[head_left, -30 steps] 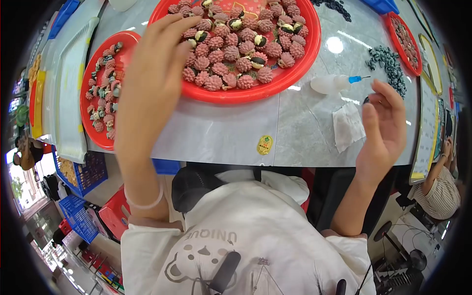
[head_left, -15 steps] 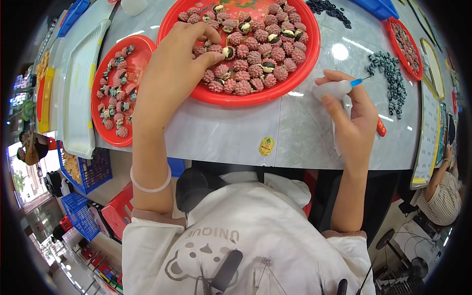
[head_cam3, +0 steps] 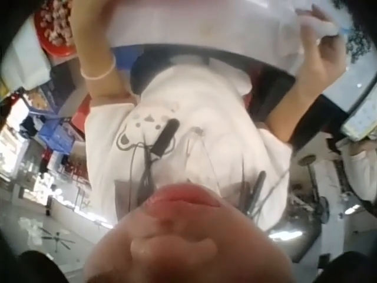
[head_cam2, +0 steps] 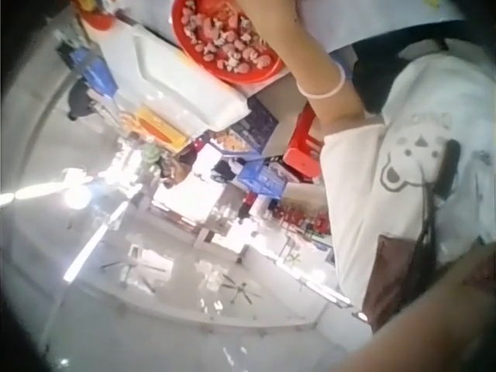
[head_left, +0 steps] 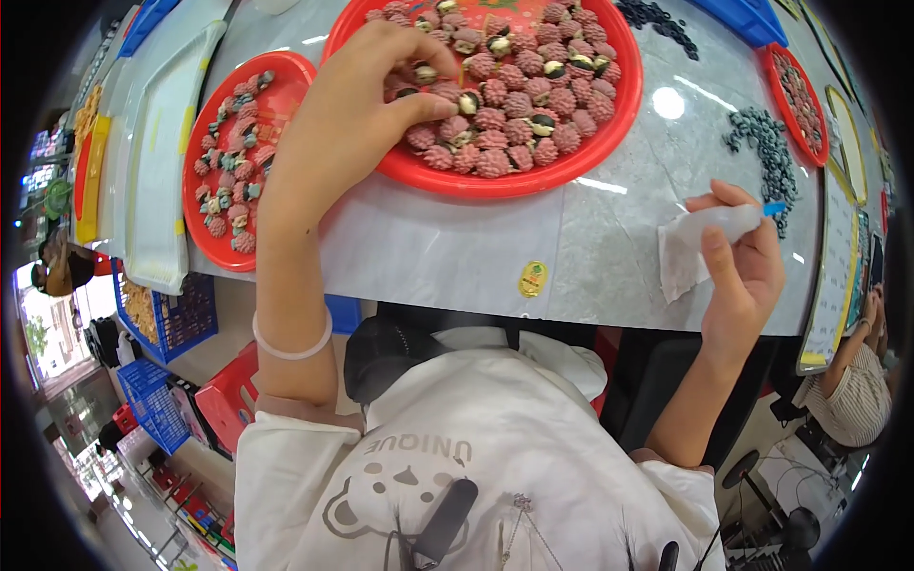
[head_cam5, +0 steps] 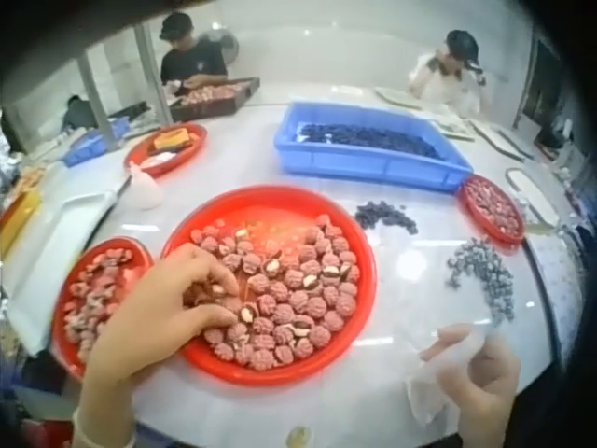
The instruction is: The person assembles small figurines by applying glue to figurine heads with a glue dispenser bottle, attaching figurine bodies to the heads by hand, and placing the assembled figurines into a tray.
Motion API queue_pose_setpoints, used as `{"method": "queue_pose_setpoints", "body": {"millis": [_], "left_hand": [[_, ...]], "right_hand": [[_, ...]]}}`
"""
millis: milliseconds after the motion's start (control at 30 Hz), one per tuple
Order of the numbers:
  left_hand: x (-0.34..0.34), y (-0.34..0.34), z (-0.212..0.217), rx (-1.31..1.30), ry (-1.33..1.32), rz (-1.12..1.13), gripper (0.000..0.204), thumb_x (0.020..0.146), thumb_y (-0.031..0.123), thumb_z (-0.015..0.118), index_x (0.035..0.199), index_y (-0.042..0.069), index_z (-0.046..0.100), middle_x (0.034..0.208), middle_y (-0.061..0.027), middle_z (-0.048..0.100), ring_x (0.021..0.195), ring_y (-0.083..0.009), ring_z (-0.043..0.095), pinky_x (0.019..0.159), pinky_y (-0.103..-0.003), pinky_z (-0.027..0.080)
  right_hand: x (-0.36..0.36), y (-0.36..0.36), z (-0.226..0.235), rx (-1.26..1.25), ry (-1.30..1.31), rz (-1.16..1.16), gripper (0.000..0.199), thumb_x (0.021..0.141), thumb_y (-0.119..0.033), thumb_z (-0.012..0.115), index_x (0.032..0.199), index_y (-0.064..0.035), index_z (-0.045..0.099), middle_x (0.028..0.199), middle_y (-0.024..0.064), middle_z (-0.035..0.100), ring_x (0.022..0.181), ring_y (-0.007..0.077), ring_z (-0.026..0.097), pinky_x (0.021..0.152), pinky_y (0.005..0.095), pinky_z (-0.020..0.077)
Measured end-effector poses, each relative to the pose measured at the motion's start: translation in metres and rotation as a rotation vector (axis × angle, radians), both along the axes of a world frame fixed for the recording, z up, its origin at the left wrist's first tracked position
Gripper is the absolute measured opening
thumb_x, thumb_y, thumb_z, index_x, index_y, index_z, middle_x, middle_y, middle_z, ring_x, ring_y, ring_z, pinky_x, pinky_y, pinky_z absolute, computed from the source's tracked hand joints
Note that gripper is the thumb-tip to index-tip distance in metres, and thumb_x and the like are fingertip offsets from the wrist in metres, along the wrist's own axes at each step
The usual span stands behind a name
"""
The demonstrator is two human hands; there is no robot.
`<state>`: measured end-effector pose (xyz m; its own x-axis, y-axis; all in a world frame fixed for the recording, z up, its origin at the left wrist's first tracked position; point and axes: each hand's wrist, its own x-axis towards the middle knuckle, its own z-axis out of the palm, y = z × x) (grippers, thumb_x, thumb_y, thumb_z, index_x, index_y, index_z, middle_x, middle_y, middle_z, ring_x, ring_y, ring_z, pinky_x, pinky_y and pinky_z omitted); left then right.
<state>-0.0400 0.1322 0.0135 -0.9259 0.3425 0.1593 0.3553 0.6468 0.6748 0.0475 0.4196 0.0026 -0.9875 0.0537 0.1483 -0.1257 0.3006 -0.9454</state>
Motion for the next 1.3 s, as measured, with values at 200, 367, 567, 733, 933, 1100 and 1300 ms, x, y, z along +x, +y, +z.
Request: {"method": "queue_pose_setpoints", "body": {"millis": [200,367,567,733,933,1100,1300], "left_hand": [[0.01,0.011,0.009,0.139,0.006,0.123,0.009,0.074,0.004,0.061,0.082,0.001,0.057,0.088,-0.0033,0.054,0.077,-0.0113,0.053,0.071,-0.023,0.043],[0.024,0.012,-0.009,0.595,-0.011,-0.037,0.011,0.079,0.006,0.058,0.09,0.004,0.056,0.094,-0.008,0.055,0.076,-0.013,0.053,0.067,-0.023,0.043],[0.08,0.051,-0.023,1.13,-0.343,-0.072,0.033,0.081,0.024,0.06,0.104,0.003,0.048,0.099,-0.0129,0.053,0.076,-0.0184,0.054,0.06,-0.021,0.042],[0.094,0.07,-0.032,1.286,-0.567,-0.102,0.037,0.079,0.028,0.061,0.104,0.004,0.048,0.102,-0.0139,0.051,0.079,-0.0171,0.057,0.062,-0.019,0.044],[0.101,0.077,-0.029,1.2,-0.625,-0.096,0.042,0.08,0.03,0.059,0.105,-0.001,0.047,0.101,-0.016,0.051,0.078,-0.0146,0.057,0.068,-0.022,0.047],[0.104,0.078,-0.031,1.187,-0.621,-0.072,0.044,0.08,0.031,0.06,0.105,-0.002,0.047,0.099,-0.0151,0.051,0.078,-0.0153,0.058,0.066,-0.021,0.047],[0.106,0.077,-0.031,1.167,-0.657,-0.07,0.041,0.078,0.03,0.062,0.102,0.0,0.049,0.097,-0.0141,0.052,0.082,-0.0157,0.056,0.063,-0.019,0.045]], "right_hand": [[0.006,0.0,0.005,-0.049,0.0,-0.052,0.04,0.083,-0.018,0.055,0.114,0.0037,0.045,0.087,0.0099,0.056,0.083,0.0141,0.05,0.083,0.0269,0.0348],[0.013,0.004,0.002,-0.153,0.035,-0.063,0.048,0.082,-0.029,0.057,0.115,0.0035,0.043,0.085,0.0094,0.054,0.07,0.0138,0.05,0.064,0.0234,0.039],[0.02,0.019,0.012,-0.053,-0.001,-0.029,0.061,0.073,-0.039,0.065,0.111,0.0033,0.043,0.088,0.0092,0.052,0.064,0.0116,0.049,0.049,0.0193,0.0344],[0.015,0.01,0.02,-0.148,0.076,0.14,0.05,0.072,-0.033,0.068,0.102,0.0007,0.046,0.093,0.0142,0.051,0.081,0.0175,0.05,0.068,0.0219,0.0393],[0.013,0.029,0.022,-0.131,0.201,0.325,0.048,0.082,-0.035,0.054,0.107,0.0049,0.046,0.099,0.0194,0.05,0.094,0.025,0.05,0.082,0.0312,0.0405],[0.014,0.023,0.021,0.005,0.249,0.28,0.052,0.082,-0.039,0.052,0.105,0.0076,0.047,0.093,0.0207,0.052,0.087,0.0251,0.052,0.075,0.0315,0.0429],[0.03,0.014,0.034,0.209,0.312,0.218,0.057,0.081,-0.042,0.051,0.103,0.0099,0.048,0.087,0.0206,0.053,0.079,0.0248,0.053,0.067,0.0314,0.0445]]}}
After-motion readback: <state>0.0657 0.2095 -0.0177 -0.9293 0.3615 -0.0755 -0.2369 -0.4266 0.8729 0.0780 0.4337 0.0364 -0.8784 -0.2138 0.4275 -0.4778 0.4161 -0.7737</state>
